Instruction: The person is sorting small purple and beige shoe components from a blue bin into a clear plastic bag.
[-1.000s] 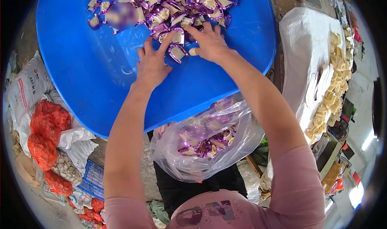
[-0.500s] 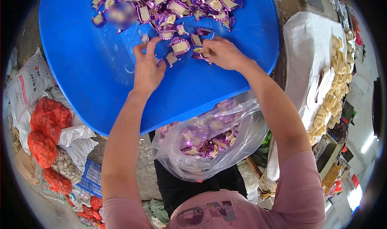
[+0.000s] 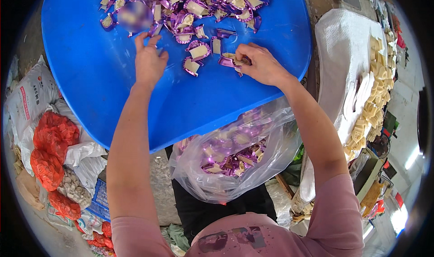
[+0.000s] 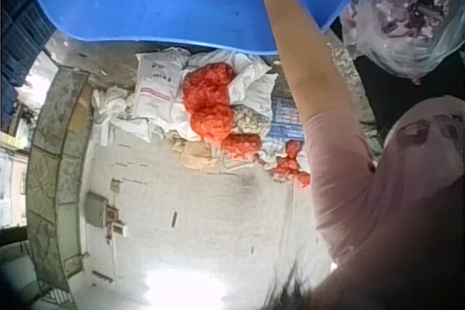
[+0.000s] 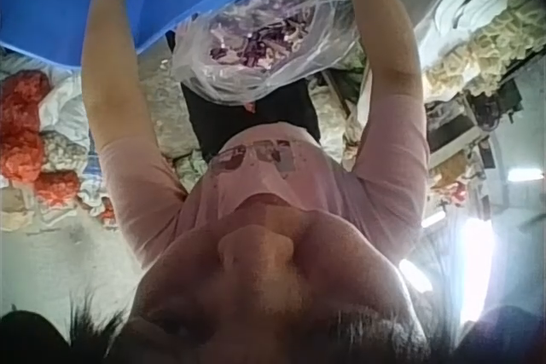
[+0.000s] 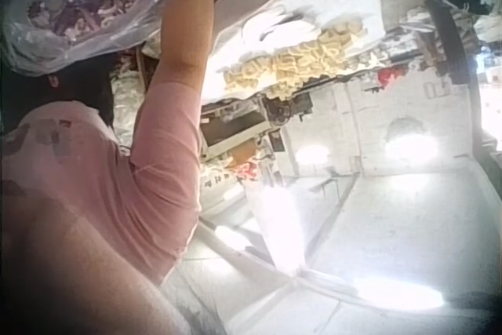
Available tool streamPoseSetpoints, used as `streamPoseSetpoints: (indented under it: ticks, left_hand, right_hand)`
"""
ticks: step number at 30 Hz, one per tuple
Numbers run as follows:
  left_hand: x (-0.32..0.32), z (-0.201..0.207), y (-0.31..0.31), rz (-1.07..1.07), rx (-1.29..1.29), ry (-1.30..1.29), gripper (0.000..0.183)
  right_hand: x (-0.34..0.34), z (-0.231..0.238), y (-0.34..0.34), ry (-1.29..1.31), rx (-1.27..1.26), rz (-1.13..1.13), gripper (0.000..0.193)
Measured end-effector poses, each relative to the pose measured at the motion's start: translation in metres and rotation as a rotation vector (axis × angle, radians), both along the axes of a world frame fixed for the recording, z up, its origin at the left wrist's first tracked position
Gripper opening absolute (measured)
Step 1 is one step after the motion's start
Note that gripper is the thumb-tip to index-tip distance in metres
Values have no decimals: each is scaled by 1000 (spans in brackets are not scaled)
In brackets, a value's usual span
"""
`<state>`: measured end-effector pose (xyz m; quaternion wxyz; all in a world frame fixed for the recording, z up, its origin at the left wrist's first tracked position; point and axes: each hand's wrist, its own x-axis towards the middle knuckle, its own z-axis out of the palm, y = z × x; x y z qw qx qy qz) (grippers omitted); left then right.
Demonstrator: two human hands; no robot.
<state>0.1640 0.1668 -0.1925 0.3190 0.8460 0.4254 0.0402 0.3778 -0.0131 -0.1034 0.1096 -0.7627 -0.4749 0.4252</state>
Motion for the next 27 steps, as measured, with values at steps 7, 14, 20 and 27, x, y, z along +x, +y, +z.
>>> streamPoseSetpoints:
  ticks: [7, 14, 20, 27]
  left_hand:
    - [-34, 63, -22, 179, -435, -353, 32]
    - [-72, 197, -122, -419, -1152, -344, 31]
    - [-66, 180, -180, -659, -266, -82, 37]
    - [-49, 157, -104, -297, -412, -332, 41]
  right_hand:
    - [-6, 67, -32, 406, 203, -173, 19]
    - [-58, 126, -95, 581, 127, 173, 22]
    - [-79, 135, -99, 138, 83, 372, 29]
    - [-13, 81, -25, 52, 245, 29, 44]
